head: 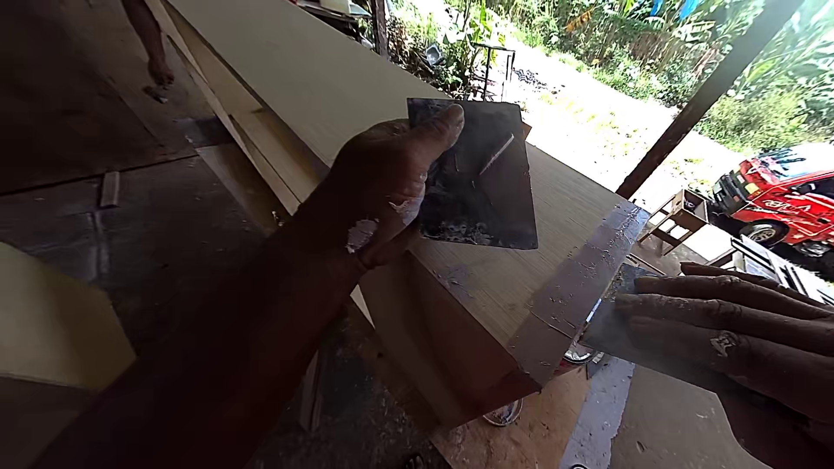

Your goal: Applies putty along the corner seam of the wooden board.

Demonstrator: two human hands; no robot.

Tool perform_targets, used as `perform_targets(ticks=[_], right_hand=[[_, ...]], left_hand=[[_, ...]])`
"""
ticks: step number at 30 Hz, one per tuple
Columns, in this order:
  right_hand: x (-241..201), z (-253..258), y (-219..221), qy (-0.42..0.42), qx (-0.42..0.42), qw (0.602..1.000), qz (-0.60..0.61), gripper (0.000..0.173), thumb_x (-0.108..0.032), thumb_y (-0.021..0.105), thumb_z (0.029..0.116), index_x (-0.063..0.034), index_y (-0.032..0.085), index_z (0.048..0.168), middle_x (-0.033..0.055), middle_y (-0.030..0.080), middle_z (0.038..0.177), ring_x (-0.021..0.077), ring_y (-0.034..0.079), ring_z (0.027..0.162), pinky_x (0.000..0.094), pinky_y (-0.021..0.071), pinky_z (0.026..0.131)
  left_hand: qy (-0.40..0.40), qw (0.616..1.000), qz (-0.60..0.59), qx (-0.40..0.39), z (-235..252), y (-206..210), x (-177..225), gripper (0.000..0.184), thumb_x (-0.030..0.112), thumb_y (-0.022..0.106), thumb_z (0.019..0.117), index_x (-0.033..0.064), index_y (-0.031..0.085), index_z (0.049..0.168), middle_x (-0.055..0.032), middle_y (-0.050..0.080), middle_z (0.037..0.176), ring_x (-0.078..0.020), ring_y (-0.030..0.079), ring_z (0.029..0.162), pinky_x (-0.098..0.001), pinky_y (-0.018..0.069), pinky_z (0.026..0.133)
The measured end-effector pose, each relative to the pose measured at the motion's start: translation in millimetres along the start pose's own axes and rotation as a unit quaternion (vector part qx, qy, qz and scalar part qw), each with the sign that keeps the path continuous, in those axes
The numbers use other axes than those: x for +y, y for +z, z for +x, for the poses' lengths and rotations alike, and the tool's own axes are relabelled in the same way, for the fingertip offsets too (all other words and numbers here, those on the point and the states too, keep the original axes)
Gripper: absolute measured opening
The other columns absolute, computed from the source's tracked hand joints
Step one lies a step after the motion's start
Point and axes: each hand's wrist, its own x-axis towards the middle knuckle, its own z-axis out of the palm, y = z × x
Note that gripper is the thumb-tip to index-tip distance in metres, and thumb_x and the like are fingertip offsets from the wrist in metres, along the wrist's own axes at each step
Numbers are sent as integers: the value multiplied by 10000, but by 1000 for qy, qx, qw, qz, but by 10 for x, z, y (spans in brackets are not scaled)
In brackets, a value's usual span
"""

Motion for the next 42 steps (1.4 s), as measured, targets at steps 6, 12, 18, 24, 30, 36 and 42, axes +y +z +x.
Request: perform_targets(ticks=[6, 12, 18, 24, 30, 36, 42], right_hand=[[-234, 289, 247, -32, 25, 999, -16, 326, -96, 498, 994, -200, 729, 1200, -14, 739, 1244, 192, 641, 1260, 478, 491, 1106], [-271, 207, 292, -41, 4, 999, -25, 298, -107, 497, 1009, -198, 717, 1188, -19, 727, 1276, 190, 646, 1254, 468, 485, 1105], [-340, -267, -3, 17, -76, 993, 90, 278, -97, 505, 1012, -165, 728, 1164, 12, 733, 1256, 219, 624, 1287, 481, 450, 1154], [-669, -635, 326, 91, 253, 932, 243, 168, -142, 623, 1020, -180, 725, 1149, -5, 736, 1196, 211, 683, 1192, 388, 575, 1033], [-1272, -738, 671, 149, 346, 882, 282, 320, -411, 535, 1048, -271, 686, 1294, 3, 675, 1328, 250, 639, 1257, 469, 574, 1027], [-1956, -819, 925, 77, 332, 908, 243, 629, -585, 239, 1073, -162, 674, 1239, 45, 672, 1313, 296, 575, 1326, 475, 491, 1117], [-2669, -1301, 880, 65, 218, 971, 73, 577, -465, 219, 1099, -99, 630, 1271, 102, 629, 1406, 325, 528, 1389, 501, 446, 1170]], left_hand=[[-4, 1000, 11, 19, -49, 20, 30, 261, 323, 484, 1077, 132, 639, 1163, 12, 728, 1001, -84, 722, 909, -292, 625, 782], [-10, 1000, 1, 9, -53, 0, 42, 277, 330, 475, 1081, 122, 638, 1164, 3, 723, 1001, -86, 716, 914, -289, 619, 782], [192, 931, -132, -280, 578, -535, -745, 384, 319, 362, 1131, 102, 539, 1394, -78, 675, 1267, -183, 685, 1136, -417, 619, 901], [78, 987, -120, -73, -137, -353, -2, 292, 357, 438, 1094, 204, 649, 1228, 43, 707, 1106, -85, 695, 1007, -305, 606, 872], [209, 974, -82, 4, -1320, -944, -453, 205, 321, 566, 1047, 236, 728, 1140, 104, 735, 1064, -3, 680, 993, -208, 563, 886], [-5, 984, -173, -46, -2426, -214, -808, 249, 394, 554, 1037, 220, 694, 1146, 92, 754, 1025, -29, 715, 957, -253, 606, 882], [-107, 953, -254, -128, -3016, 23, -930, 282, 251, 439, 1093, 80, 664, 1103, -5, 742, 952, -85, 721, 906, -299, 609, 862]])
